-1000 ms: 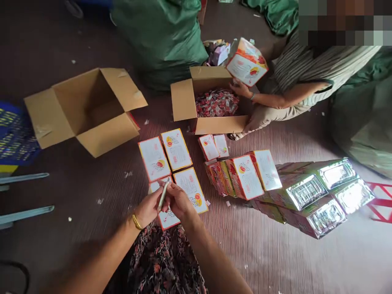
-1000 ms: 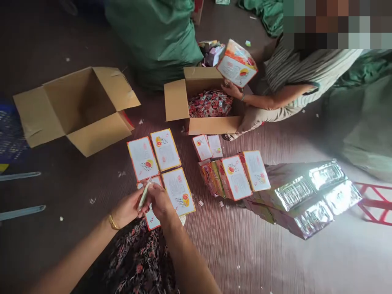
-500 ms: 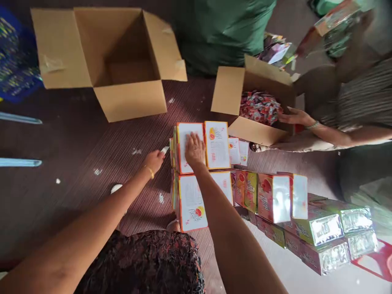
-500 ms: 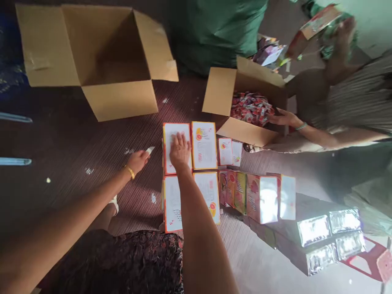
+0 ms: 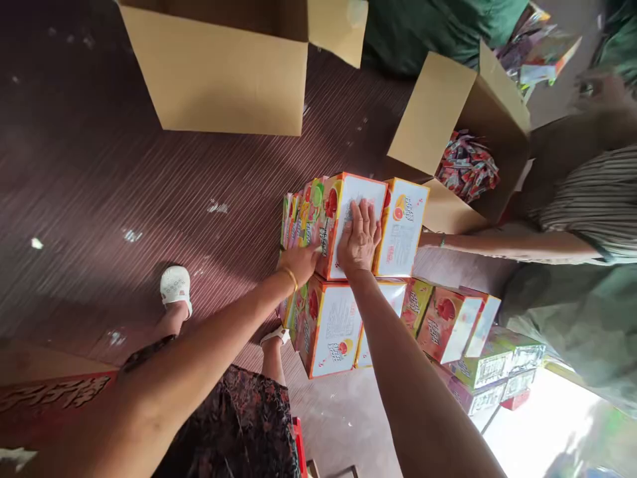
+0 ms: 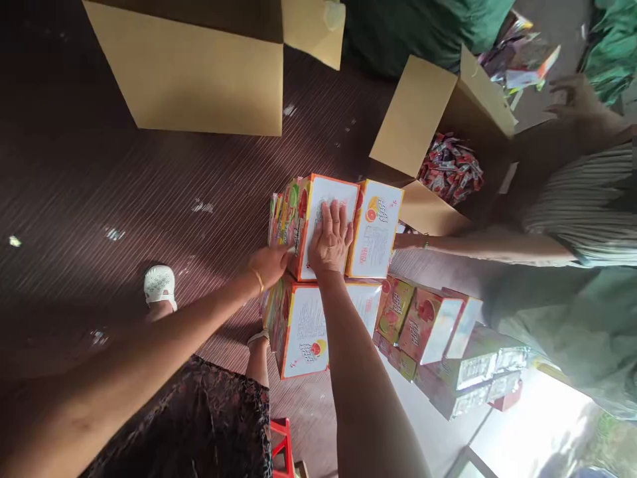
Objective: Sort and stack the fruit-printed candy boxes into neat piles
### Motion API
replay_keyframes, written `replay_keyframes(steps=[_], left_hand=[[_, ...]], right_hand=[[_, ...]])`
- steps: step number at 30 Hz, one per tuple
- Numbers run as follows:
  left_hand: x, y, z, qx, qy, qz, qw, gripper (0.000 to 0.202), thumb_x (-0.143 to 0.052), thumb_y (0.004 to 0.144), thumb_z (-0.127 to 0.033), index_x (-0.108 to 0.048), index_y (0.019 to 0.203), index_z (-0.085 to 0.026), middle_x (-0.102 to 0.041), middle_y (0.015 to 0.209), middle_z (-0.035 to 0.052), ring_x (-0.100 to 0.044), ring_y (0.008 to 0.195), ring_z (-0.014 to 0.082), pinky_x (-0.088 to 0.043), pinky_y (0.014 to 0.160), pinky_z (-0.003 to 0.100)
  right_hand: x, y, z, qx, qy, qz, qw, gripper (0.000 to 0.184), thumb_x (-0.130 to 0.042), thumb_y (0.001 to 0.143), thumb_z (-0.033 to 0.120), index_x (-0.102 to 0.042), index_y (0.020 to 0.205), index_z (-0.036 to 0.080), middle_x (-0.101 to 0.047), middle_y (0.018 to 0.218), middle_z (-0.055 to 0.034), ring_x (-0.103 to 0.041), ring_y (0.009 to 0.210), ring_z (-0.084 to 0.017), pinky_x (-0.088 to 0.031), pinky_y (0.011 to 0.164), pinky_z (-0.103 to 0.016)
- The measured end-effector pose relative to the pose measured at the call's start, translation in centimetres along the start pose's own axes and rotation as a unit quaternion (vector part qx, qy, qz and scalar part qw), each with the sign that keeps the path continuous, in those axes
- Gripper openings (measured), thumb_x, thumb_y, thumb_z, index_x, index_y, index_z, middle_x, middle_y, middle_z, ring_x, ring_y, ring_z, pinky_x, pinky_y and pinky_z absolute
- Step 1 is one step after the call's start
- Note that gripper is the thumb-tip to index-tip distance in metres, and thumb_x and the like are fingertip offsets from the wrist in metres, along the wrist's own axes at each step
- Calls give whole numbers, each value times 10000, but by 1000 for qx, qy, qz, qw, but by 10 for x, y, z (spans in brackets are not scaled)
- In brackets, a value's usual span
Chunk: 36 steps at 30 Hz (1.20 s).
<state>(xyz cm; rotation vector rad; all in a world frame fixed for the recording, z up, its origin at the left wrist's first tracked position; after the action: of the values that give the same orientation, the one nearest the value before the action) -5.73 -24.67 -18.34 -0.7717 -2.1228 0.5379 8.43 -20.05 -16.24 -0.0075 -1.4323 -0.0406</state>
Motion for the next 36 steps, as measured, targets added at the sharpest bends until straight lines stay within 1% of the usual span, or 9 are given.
replay_keyframes(steps=[4,10,13,17,20,23,26,31,36], left_hand=[[-17,-35,25,18,-12,27,999,431,-332,971,-417,-662,1065,-156,-692,820,120,-648,773,233,-398,640,309],[50,86,35,60,-35,-131,989,457,-282,989,-367,-638,1109,-106,-674,1062,155,-625,972,232,-406,758,306],[19,96,29,35,-22,-53,998,453,-278,991,-373,-605,1191,-132,-662,1121,142,-614,1044,237,-409,803,309],[-24,34,49,34,-17,33,999,387,-389,959,-415,-670,1073,-175,-707,941,107,-658,892,233,-397,688,284],[-5,39,73,58,-23,-6,998,441,-322,981,-417,-669,1076,-162,-705,957,116,-653,885,216,-385,686,281],[25,99,82,75,-43,-93,992,495,-259,998,-369,-639,1136,-82,-666,1097,182,-622,990,220,-387,760,293],[5,137,76,59,-65,-56,995,460,-325,981,-365,-632,1174,-82,-653,1140,184,-611,1030,232,-396,772,292],[-63,67,97,69,-73,37,994,368,-397,950,-375,-686,1087,-191,-710,951,104,-658,895,229,-426,708,280],[-29,99,137,100,-74,-22,992,492,-263,979,-419,-656,1124,-160,-684,1044,144,-638,987,252,-443,786,317]], right_hand=[[0,-3,-2,3,15,-12,1000,543,-232,941,211,-394,1459,221,-402,1505,-85,-265,1436,-196,-218,1135,-499],[-5,-5,-8,18,6,-42,999,529,-252,944,247,-404,1449,201,-377,1518,-88,-265,1436,-199,-198,1148,-495],[-7,-6,-11,25,0,-48,999,535,-259,939,254,-391,1456,202,-369,1520,-94,-262,1437,-216,-210,1139,-516],[-5,-8,-11,24,6,-50,998,524,-269,941,269,-417,1439,200,-400,1500,-103,-296,1424,-230,-237,1128,-531],[-5,-9,-10,27,12,-56,998,516,-278,942,267,-419,1435,203,-407,1495,-108,-298,1423,-232,-237,1129,-545],[-6,-10,-11,38,6,-64,997,513,-276,945,271,-410,1437,206,-405,1493,-112,-302,1420,-240,-245,1123,-564],[-7,-11,-12,47,-6,-68,997,507,-277,952,284,-407,1435,203,-402,1494,-116,-302,1422,-246,-262,1116,-573],[-4,-12,-5,58,-2,-68,996,487,-304,970,300,-413,1431,190,-409,1492,-136,-295,1428,-250,-253,1134,-563],[-2,-13,-1,74,4,-81,994,470,-326,982,321,-433,1416,177,-419,1485,-149,-306,1424,-244,-259,1147,-526]])
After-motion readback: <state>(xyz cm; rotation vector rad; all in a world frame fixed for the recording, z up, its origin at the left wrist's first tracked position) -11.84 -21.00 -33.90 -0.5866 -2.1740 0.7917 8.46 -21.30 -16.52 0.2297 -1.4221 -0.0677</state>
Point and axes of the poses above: each hand's wrist, its own y-axis towards the middle knuckle, its own x-axis out of the back of the hand, z = x × y, the point moved 3 cm from there along y, towards the middle knuckle
